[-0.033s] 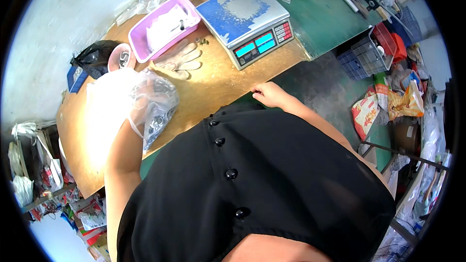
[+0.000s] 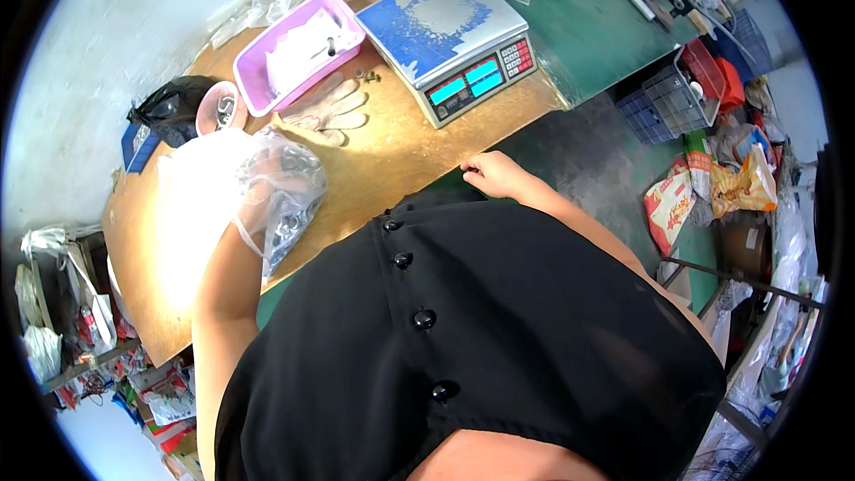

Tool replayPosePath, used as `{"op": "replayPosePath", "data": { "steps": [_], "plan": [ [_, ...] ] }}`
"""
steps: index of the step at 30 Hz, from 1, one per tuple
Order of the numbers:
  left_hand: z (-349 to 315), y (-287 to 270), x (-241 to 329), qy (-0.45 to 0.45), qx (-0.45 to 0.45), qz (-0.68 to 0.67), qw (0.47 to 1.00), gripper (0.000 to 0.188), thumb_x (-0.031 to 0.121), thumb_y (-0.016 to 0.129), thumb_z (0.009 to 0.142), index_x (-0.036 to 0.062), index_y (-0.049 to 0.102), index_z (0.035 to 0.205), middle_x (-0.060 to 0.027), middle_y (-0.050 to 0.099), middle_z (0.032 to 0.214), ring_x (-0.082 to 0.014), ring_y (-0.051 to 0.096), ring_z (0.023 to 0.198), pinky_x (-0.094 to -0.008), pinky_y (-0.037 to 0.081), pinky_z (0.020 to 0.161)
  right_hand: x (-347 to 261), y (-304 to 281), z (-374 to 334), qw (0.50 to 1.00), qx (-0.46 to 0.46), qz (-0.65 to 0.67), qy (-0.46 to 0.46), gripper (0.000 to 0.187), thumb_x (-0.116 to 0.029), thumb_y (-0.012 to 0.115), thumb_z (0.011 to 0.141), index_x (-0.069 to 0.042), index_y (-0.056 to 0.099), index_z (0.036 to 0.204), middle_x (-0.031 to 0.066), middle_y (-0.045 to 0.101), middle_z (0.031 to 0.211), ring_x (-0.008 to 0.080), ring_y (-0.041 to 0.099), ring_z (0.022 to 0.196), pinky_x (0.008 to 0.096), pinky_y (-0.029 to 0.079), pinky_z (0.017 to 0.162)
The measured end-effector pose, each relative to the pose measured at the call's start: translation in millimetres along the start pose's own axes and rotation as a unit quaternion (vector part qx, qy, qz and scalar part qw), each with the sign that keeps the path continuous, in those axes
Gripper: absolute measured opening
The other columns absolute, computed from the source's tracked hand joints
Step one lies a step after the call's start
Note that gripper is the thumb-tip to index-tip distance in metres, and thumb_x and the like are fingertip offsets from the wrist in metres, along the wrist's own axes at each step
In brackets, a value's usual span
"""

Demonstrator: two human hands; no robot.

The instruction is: The person writes on a small white card, then moves to a weighing station to weigh metal rings from a plastic bag using a digital scale. The person places the rings on the scale, records the weight, and then returns to the table to write on the card again.

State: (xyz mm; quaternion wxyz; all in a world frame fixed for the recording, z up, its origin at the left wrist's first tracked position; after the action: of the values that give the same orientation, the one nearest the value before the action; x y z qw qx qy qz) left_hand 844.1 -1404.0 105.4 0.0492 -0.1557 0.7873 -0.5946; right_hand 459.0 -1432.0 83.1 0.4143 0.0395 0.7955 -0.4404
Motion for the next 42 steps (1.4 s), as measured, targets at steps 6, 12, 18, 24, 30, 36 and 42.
{"op": "replayPosePath", "data": {
  "steps": [6, 12, 18, 24, 30, 36, 42],
  "plan": [
    [69.0, 76.7, -85.8, -0.008, -0.046, -0.080, 0.996, 0.065, 0.038, 0.068, 0.061, 0.0074, 0.047, 0.115, -0.0186, 0.054, 0.105, -0.0337, 0.051, 0.103, -0.0412, 0.041, 0.087, 7.6, 5.3, -12.8, 1.000, 0.003, 0.018, 0.011, 0.024, -0.021, 0.056, 0.076, -0.004, 0.061, 0.092, 0.0150, 0.062, 0.086, 0.0306, 0.059, 0.082, 0.0376, 0.046, 0.071],
    [43.1, 34.6, -51.2, -0.012, 0.001, -0.035, 0.999, 0.047, 0.042, 0.040, 0.087, 0.0022, 0.051, 0.110, -0.0182, 0.055, 0.108, -0.0300, 0.050, 0.104, -0.0394, 0.039, 0.086, 6.8, 2.5, -9.2, 1.000, 0.007, 0.012, 0.023, 0.026, -0.021, 0.056, 0.076, -0.003, 0.061, 0.094, 0.0158, 0.062, 0.087, 0.0305, 0.059, 0.083, 0.0372, 0.047, 0.072],
    [59.6, 52.7, -69.2, 0.020, 0.059, -0.021, 0.998, 0.046, 0.039, 0.037, 0.089, 0.0000, 0.053, 0.106, -0.0170, 0.056, 0.105, -0.0306, 0.052, 0.099, -0.0384, 0.041, 0.083, -0.4, 6.3, -1.8, 1.000, -0.012, -0.001, 0.025, 0.028, -0.022, 0.056, 0.076, -0.004, 0.061, 0.096, 0.0164, 0.062, 0.089, 0.0308, 0.059, 0.085, 0.0374, 0.046, 0.073],
    [15.9, -3.1, 1.9, 0.142, -0.047, -0.078, 0.986, 0.029, 0.026, 0.044, 0.087, 0.0025, 0.055, 0.100, -0.0120, 0.059, 0.090, -0.0267, 0.057, 0.079, -0.0346, 0.047, 0.069, -7.8, 7.5, 7.1, 1.000, -0.002, -0.009, -0.002, 0.027, -0.019, 0.058, 0.077, -0.001, 0.060, 0.098, 0.0148, 0.063, 0.083, 0.0250, 0.062, 0.077, 0.0321, 0.048, 0.068],
    [2.3, -29.7, -27.3, -0.035, 0.003, -0.245, 0.969, 0.021, 0.017, 0.048, 0.084, 0.0028, 0.055, 0.097, -0.0101, 0.059, 0.085, -0.0243, 0.057, 0.073, -0.0332, 0.048, 0.064, -7.6, 4.5, 15.5, 0.999, 0.001, 0.036, 0.000, 0.027, -0.022, 0.057, 0.077, -0.002, 0.060, 0.095, 0.0151, 0.062, 0.087, 0.0266, 0.061, 0.082, 0.0336, 0.047, 0.071],
    [-25.4, -20.5, -44.1, -0.142, -0.003, -0.700, 0.700, 0.015, 0.010, 0.051, 0.082, 0.0023, 0.055, 0.095, -0.0080, 0.059, 0.081, -0.0211, 0.057, 0.068, -0.0320, 0.049, 0.058, -32.1, 1.9, 40.7, 0.983, -0.054, 0.175, 0.006, 0.024, -0.013, 0.056, 0.081, 0.003, 0.058, 0.099, 0.0053, 0.061, 0.079, 0.0099, 0.055, 0.071, 0.0247, 0.045, 0.066],
    [-53.5, -19.8, -58.2, -0.041, 0.029, -0.933, 0.356, 0.029, 0.021, 0.049, 0.087, -0.0021, 0.052, 0.104, -0.0134, 0.059, 0.095, -0.0220, 0.059, 0.082, -0.0357, 0.051, 0.076, -183.2, -38.1, 72.3, 0.928, -0.110, 0.335, -0.116, 0.023, -0.010, 0.052, 0.083, 0.005, 0.056, 0.100, 0.0072, 0.061, 0.085, 0.0103, 0.055, 0.072, 0.0239, 0.045, 0.067]
  ]
}}
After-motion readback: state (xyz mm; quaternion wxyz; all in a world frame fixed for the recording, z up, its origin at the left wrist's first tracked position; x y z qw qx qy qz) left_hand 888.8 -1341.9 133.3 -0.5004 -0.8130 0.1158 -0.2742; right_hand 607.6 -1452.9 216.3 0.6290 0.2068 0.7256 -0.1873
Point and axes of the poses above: each hand's wrist, its own z-axis towards the middle knuckle, its own y-axis out of the palm, x = y × z, the point moved 9 cm from there along z, towards the middle knuckle
